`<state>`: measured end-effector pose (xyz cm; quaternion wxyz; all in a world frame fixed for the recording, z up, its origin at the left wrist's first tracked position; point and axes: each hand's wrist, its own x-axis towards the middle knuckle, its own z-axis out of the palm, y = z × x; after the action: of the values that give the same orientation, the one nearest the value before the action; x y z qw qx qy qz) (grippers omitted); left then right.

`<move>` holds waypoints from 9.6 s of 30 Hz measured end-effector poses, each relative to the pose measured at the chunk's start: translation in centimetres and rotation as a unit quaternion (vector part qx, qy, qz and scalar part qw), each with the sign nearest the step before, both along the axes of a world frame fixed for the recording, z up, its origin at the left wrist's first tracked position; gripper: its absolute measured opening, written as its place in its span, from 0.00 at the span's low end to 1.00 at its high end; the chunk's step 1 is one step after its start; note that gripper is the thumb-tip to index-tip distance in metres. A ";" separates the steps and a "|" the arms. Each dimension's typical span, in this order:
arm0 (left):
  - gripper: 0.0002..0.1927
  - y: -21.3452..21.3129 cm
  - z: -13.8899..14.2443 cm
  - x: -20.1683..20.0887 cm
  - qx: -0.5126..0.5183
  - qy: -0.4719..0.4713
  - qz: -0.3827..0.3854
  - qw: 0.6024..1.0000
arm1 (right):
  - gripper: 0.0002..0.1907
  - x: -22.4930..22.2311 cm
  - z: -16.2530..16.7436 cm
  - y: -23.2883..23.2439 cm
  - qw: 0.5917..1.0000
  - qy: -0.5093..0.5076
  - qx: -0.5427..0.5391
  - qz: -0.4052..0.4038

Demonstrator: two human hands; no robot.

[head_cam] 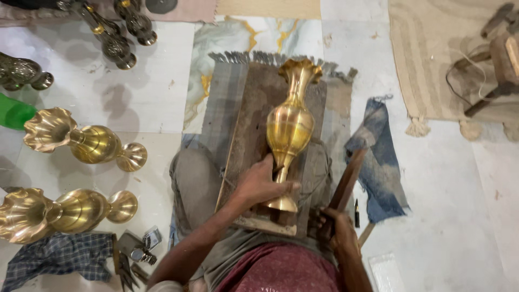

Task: The person sits on the floor and shapes a brass vase, holding it against a wooden block while striking it with a wooden mallet and working a punch tool over the surface. They rotate and reposition the vase repeatedly to work different areas of the body and flared rim.

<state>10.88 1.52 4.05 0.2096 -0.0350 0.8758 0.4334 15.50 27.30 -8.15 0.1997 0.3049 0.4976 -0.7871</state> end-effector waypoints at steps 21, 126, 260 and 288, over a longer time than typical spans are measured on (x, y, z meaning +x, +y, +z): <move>0.43 -1.6 -0.2 3.7 0.309 -0.032 -0.014 0.950 | 0.04 -6.8 -2.1 0.2 0.993 -0.100 -0.040 0.047; 0.09 4.7 -5.5 5.2 0.132 0.497 -0.025 0.858 | 0.03 -13.6 8.4 -3.9 0.899 0.434 -0.048 0.029; 0.09 0.1 -12.8 1.1 0.146 0.490 -0.015 0.859 | 0.10 -18.1 4.9 -9.7 0.711 0.636 0.255 0.159; 0.09 0.6 -13.1 2.1 0.149 0.483 -0.018 0.863 | 0.15 -15.6 3.0 -9.2 0.665 0.687 0.274 0.104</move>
<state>12.98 2.12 -9.04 -0.2293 0.2265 0.7929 0.5171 -0.07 18.12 -5.20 -0.2111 -0.3352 0.7151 -0.5759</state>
